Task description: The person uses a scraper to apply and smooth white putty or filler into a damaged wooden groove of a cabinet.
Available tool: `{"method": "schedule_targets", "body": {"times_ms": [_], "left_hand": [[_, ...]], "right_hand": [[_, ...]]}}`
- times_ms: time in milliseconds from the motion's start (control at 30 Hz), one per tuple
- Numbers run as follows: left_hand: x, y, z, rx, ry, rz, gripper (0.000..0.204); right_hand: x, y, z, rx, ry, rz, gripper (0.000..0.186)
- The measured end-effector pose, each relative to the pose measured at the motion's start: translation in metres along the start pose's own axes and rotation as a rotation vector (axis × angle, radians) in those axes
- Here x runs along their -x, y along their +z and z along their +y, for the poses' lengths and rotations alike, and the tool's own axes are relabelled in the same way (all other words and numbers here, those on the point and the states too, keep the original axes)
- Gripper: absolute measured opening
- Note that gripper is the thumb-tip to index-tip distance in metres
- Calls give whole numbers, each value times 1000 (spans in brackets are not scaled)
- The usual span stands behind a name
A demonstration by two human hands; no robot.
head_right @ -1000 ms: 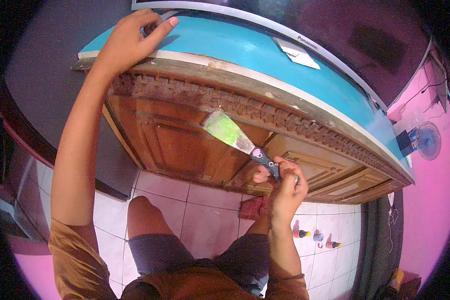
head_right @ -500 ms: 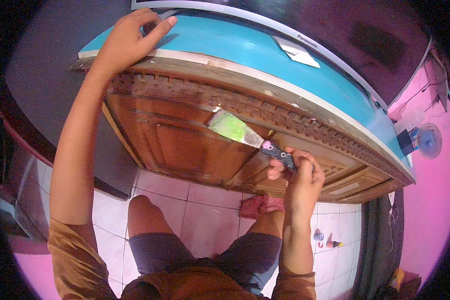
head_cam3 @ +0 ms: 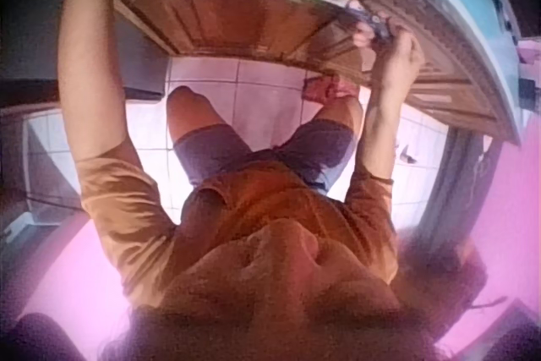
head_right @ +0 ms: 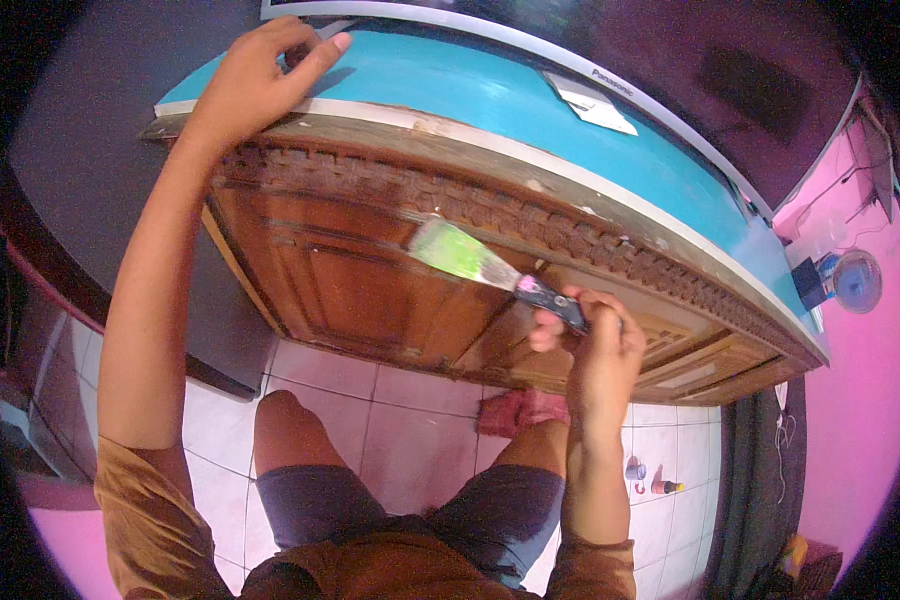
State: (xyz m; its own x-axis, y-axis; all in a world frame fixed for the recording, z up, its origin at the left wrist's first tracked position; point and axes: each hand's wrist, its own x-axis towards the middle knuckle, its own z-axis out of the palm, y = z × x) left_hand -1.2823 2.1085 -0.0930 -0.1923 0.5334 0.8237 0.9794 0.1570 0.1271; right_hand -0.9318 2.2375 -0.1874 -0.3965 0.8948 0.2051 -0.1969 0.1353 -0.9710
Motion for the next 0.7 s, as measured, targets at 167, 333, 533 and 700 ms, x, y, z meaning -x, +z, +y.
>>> {"method": "schedule_targets", "body": {"times_ms": [167,333,533,700], "left_hand": [[3,3,-2,38,-27,37,50],[1,-1,3,48,13,28,50],[-1,-5,-1,-36,-21,-33,48],[1,-4,-2,-31,20,30,48]], "right_hand": [[3,8,5,-7,-14,-29,30],[-3,-15,-5,12,17,-11,29],[-6,-10,-2,-2,12,9,30],[-11,4,13,-68,60,-112,32]]}}
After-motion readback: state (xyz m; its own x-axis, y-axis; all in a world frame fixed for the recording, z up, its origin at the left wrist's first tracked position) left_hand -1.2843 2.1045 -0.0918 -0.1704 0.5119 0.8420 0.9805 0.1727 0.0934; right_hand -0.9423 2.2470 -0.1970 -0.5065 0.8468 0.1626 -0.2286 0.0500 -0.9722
